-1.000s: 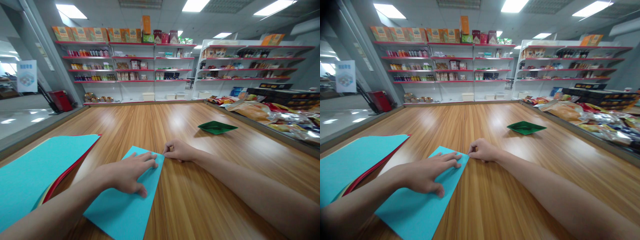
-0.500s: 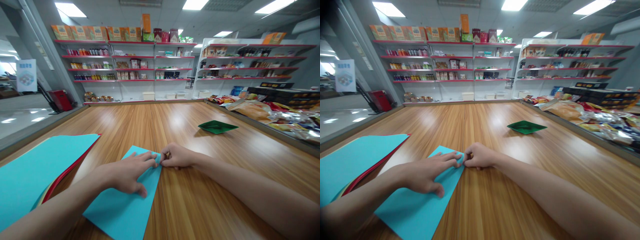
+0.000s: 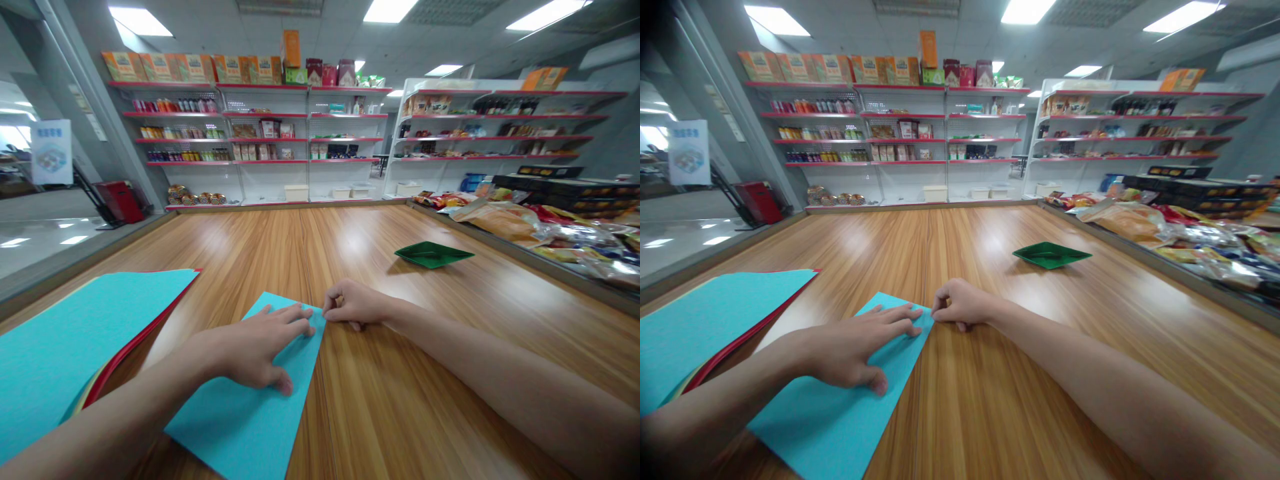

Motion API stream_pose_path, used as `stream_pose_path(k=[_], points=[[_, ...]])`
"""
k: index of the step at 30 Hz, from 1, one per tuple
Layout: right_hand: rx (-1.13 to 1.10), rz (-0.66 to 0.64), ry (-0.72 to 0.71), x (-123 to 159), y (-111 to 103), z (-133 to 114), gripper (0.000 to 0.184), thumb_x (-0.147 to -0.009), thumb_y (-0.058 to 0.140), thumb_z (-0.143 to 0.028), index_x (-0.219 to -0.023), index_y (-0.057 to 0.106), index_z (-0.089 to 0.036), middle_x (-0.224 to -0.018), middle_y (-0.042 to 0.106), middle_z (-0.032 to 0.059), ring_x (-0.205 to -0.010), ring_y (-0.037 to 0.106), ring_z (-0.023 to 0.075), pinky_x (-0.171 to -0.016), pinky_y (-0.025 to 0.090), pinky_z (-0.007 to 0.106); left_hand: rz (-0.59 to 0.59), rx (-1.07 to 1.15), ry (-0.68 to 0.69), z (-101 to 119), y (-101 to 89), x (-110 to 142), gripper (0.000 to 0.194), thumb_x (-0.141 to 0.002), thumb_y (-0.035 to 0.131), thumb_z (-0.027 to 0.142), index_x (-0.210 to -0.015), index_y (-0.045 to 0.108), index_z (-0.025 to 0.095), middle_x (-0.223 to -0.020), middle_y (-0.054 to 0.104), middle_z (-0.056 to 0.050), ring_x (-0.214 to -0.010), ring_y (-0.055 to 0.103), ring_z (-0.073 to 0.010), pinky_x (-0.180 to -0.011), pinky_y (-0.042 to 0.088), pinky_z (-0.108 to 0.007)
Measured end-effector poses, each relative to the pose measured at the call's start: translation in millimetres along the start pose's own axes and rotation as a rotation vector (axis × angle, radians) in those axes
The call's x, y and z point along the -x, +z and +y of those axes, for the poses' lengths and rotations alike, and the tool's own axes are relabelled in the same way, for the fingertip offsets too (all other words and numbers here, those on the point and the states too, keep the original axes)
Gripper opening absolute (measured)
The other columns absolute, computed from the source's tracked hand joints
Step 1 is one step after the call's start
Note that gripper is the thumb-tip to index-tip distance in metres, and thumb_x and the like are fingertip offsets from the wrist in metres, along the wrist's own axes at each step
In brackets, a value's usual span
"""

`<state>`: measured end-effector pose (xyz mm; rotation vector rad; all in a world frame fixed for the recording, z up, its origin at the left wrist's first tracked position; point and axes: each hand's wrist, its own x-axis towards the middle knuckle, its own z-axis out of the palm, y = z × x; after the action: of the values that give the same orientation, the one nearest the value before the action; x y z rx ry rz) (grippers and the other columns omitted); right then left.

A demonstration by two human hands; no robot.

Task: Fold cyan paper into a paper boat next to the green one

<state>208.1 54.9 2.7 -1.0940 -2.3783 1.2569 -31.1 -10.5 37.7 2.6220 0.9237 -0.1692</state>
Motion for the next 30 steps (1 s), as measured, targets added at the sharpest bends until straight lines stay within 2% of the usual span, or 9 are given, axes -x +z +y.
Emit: stream_pose_path(k=[7, 10, 12, 14, 18, 21, 24, 27, 30], points=[[-0.007, 0.169, 0.083, -1.4, -7.3, 4.2, 0.014, -0.074, 0.057, -0.029, -0.072, 0.058, -0.015, -0.041, 0.046, -0.0076, -0.031, 0.046, 0.0073, -0.028, 0.03, 0.015, 0.005, -0.002, 0.002, 2.6, -1.4, 0.6, 0.068, -0.07, 0.068, 0.041, -0.129, 0.037, 0.025, -0.147, 0.026, -0.011, -0.135, 0.023, -0.0318, -0.105, 0.025, -0.052], [0.057, 0.22, -0.013, -1.9, -4.3, 6.5, 0.014, -0.073, 0.059, -0.028, -0.071, 0.062, -0.014, -0.051, 0.055, -0.0037, -0.039, 0.051, 0.007, -0.034, 0.034, 0.015, 0.005, 0.002, -0.006, 3.0, -1.9, 1.0, 0.067, -0.069, 0.069, 0.04, -0.128, 0.039, 0.024, -0.146, 0.028, -0.011, -0.134, 0.025, -0.0319, -0.105, 0.026, -0.051], [0.102, 0.212, -0.109, -2.1, -2.3, 6.9, 0.014, -0.071, 0.062, -0.026, -0.071, 0.066, -0.013, -0.061, 0.062, -0.0002, -0.05, 0.056, 0.0082, -0.043, 0.039, 0.015, 0.003, 0.005, -0.011, 2.7, -1.7, 0.9, 0.068, -0.069, 0.069, 0.04, -0.128, 0.039, 0.025, -0.146, 0.027, -0.011, -0.133, 0.026, -0.0326, -0.105, 0.026, -0.052], [0.108, 0.177, -0.127, -2.8, -1.8, 6.0, 0.014, -0.071, 0.062, -0.027, -0.072, 0.067, -0.013, -0.065, 0.064, 0.0009, -0.054, 0.057, 0.0088, -0.046, 0.041, 0.016, 0.003, 0.005, -0.007, 1.9, -1.1, 0.4, 0.068, -0.069, 0.069, 0.04, -0.128, 0.039, 0.025, -0.147, 0.027, -0.011, -0.133, 0.026, -0.0332, -0.105, 0.025, -0.053], [0.014, 0.139, 0.062, -5.8, -3.1, 4.3, 0.017, -0.074, 0.058, -0.03, -0.075, 0.063, -0.014, -0.05, 0.055, -0.0037, -0.036, 0.049, 0.0078, -0.032, 0.033, 0.016, 0.005, 0.012, -0.002, 0.6, -0.3, -0.6, 0.067, -0.07, 0.069, 0.041, -0.127, 0.04, 0.024, -0.146, 0.028, -0.011, -0.134, 0.025, -0.0336, -0.105, 0.025, -0.054], [-0.008, 0.202, 0.118, -7.5, -2.5, 7.0, 0.018, -0.074, 0.057, -0.031, -0.076, 0.061, -0.014, -0.042, 0.048, -0.0062, -0.032, 0.047, 0.0086, -0.029, 0.031, 0.016, 0.003, 0.013, -0.008, 1.3, -0.7, -0.5, 0.067, -0.07, 0.069, 0.041, -0.128, 0.04, 0.024, -0.145, 0.029, -0.012, -0.133, 0.026, -0.0342, -0.105, 0.025, -0.054], [0.045, 0.252, 0.0, -7.0, -1.0, 10.4, 0.017, -0.072, 0.06, -0.029, -0.074, 0.064, -0.013, -0.054, 0.059, -0.0017, -0.04, 0.052, 0.0082, -0.035, 0.035, 0.016, 0.016, 0.013, -0.005, 1.9, -1.0, -0.1, 0.067, -0.069, 0.069, 0.041, -0.127, 0.041, 0.024, -0.145, 0.029, -0.011, -0.132, 0.028, -0.0335, -0.104, 0.027, -0.052], [0.103, 0.229, -0.123, -4.5, 0.4, 8.5, 0.015, -0.07, 0.062, -0.026, -0.072, 0.068, -0.012, -0.064, 0.065, 0.0014, -0.055, 0.058, 0.0093, -0.047, 0.041, 0.016, 0.016, 0.004, -0.003, 1.4, -0.8, -0.5, 0.069, -0.069, 0.069, 0.041, -0.129, 0.039, 0.025, -0.145, 0.028, -0.011, -0.133, 0.027, -0.0329, -0.104, 0.027, -0.053], [0.02, 0.124, -0.049, 0.2, 5.1, -1.0, 0.016, -0.071, 0.061, -0.026, -0.075, 0.068, -0.012, -0.057, 0.06, -0.0009, -0.047, 0.055, 0.0084, -0.041, 0.039, 0.016, 0.004, -0.004, -0.012, 0.9, -1.1, -1.2, 0.069, -0.07, 0.068, 0.041, -0.13, 0.038, 0.026, -0.147, 0.026, -0.01, -0.134, 0.024, -0.0331, -0.105, 0.025, -0.055]])
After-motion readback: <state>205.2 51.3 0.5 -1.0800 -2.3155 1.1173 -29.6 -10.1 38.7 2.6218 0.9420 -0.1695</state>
